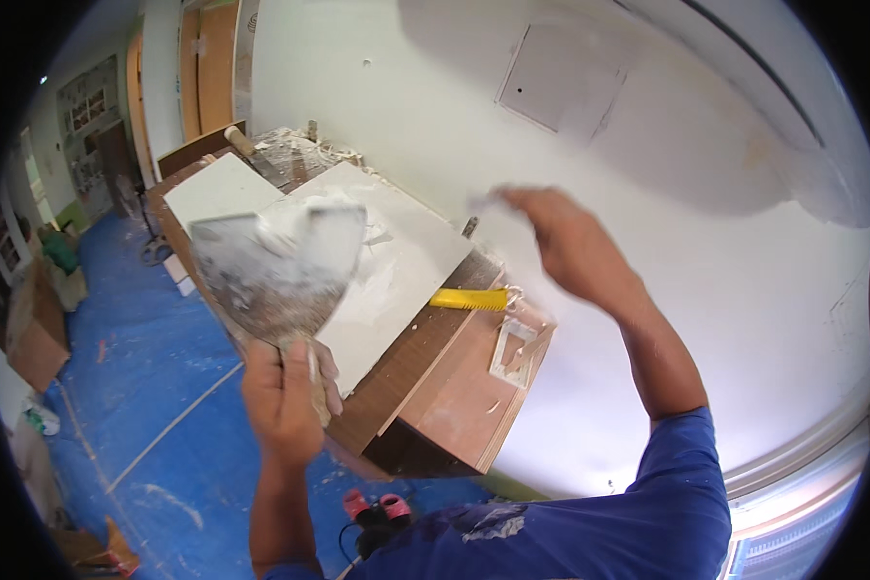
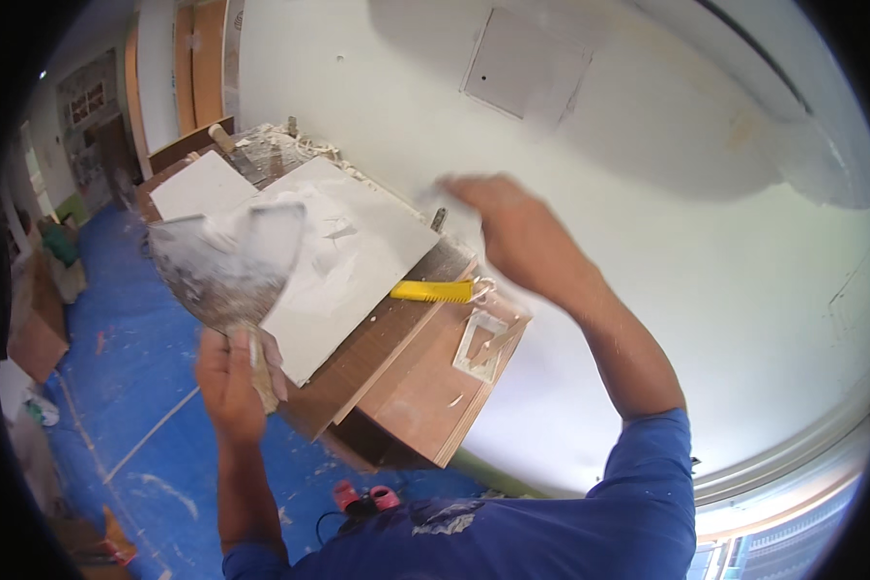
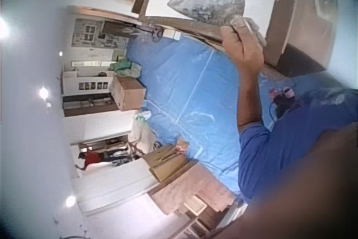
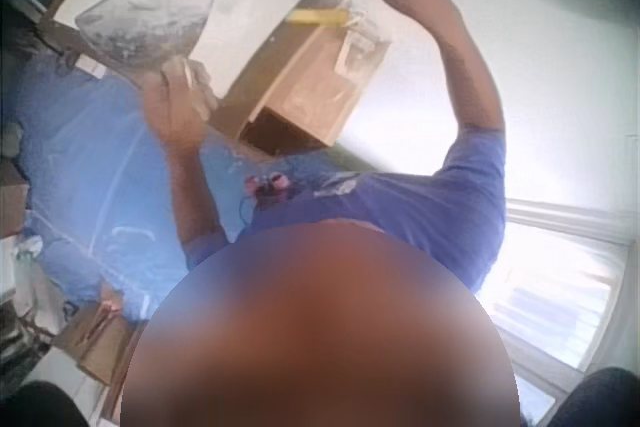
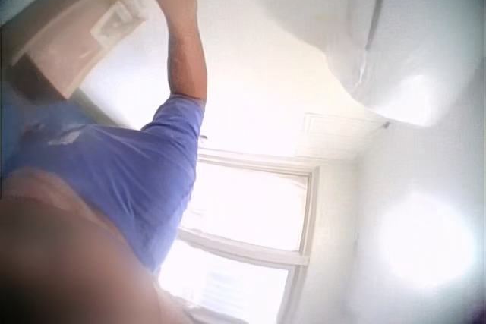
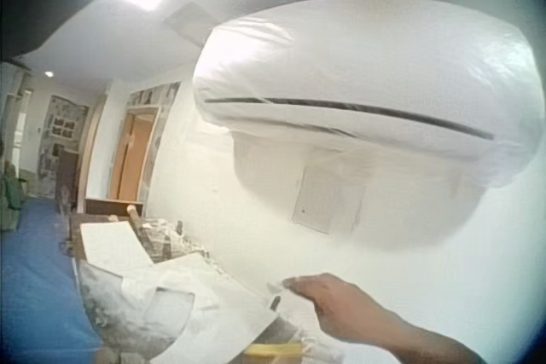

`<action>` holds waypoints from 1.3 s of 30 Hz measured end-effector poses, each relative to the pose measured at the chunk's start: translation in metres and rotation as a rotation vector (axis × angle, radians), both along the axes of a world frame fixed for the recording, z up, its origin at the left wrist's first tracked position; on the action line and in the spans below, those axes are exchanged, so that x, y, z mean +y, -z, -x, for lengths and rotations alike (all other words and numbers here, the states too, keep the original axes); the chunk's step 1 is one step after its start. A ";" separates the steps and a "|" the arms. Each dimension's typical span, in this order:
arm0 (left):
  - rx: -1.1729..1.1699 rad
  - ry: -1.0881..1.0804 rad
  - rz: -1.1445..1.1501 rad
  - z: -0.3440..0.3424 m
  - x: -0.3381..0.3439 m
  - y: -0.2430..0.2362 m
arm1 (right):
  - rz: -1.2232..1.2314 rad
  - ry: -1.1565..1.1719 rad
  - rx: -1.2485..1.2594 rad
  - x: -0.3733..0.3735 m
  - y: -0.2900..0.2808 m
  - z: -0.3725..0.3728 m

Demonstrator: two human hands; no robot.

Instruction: The person uses a utility knife to trim a plastic sheet around a ceiling fixture, then applies plaster with a trowel and smooths it with a putty knife. The person repeatedly scoops plaster and spreads it over the ceiling area.

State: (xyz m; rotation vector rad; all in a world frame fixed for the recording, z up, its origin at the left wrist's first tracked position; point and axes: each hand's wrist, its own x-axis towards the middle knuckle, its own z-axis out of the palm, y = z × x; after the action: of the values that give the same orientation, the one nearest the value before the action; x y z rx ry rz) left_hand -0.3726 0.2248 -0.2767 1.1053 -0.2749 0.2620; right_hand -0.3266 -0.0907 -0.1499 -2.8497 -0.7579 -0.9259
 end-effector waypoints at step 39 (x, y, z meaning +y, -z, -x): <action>-0.082 0.003 -0.168 -0.009 0.006 0.045 | 0.637 0.566 -0.558 0.019 -0.108 -0.205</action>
State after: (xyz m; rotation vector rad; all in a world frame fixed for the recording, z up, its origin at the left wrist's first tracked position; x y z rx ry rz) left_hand -0.3639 0.2311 -0.3217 1.2618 -0.3769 0.2858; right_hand -0.1214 -0.0713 -0.0420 -3.4759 -0.2718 -1.9126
